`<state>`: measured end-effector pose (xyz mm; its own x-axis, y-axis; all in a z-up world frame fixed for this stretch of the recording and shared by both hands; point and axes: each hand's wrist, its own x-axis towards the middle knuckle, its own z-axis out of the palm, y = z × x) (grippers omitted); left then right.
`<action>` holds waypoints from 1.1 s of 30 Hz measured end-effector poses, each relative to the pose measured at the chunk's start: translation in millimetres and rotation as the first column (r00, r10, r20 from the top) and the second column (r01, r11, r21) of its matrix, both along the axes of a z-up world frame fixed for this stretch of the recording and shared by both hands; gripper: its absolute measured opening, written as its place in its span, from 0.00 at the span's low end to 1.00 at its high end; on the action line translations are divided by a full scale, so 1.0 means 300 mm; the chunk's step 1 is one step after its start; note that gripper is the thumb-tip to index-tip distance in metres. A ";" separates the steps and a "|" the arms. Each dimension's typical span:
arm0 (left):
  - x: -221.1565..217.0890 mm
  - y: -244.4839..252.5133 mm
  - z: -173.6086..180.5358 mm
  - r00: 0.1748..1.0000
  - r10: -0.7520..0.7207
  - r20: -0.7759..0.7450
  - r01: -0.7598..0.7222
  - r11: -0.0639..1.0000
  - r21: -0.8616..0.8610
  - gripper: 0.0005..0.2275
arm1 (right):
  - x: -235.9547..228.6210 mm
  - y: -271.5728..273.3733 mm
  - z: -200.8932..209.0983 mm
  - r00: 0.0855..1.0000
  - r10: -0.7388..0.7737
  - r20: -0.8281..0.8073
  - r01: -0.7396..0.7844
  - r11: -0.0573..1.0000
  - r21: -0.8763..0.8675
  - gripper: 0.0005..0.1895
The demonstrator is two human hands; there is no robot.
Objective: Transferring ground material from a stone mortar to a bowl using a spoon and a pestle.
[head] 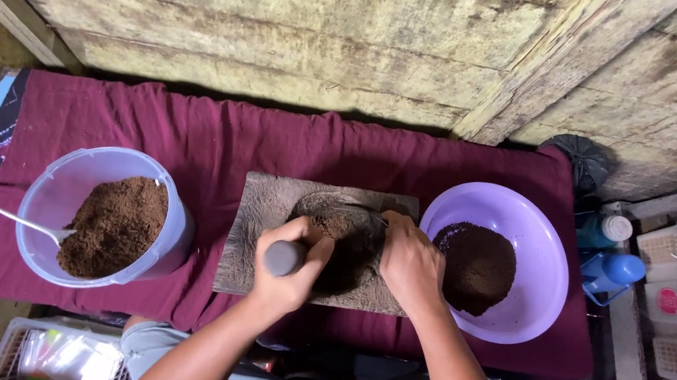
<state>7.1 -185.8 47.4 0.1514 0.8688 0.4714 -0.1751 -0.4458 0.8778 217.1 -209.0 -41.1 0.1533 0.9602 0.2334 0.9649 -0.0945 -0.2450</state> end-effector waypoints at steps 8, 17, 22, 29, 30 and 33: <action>0.008 0.012 0.042 0.997 -0.075 0.024 0.074 0.996 0.058 0.08 | -0.044 -0.006 0.118 0.998 -0.002 -0.059 -0.001 0.999 -0.043 0.13; 0.012 0.042 0.078 0.989 -0.001 0.146 0.001 1.000 0.001 0.13 | 0.004 -0.009 -0.013 0.998 0.054 0.010 -0.054 0.998 0.031 0.12; 0.003 0.058 0.115 0.982 -0.043 0.183 0.038 0.999 0.036 0.13 | 0.000 -0.011 0.044 0.998 0.038 -0.046 -0.039 0.999 -0.021 0.13; 0.032 0.088 -0.018 0.990 0.124 0.072 -0.119 0.990 -0.070 0.10 | -0.011 -0.012 0.061 0.991 -0.025 -0.131 0.015 0.997 -0.082 0.13; 0.014 0.060 0.034 0.990 0.123 0.067 -0.118 0.990 -0.077 0.10 | -0.005 -0.012 0.057 0.991 -0.027 -0.134 0.015 0.996 -0.090 0.13; -0.048 -0.026 0.136 0.992 0.077 0.098 -0.067 0.993 -0.097 0.11 | -0.011 -0.027 0.045 0.996 -0.011 -0.090 0.006 0.999 -0.049 0.12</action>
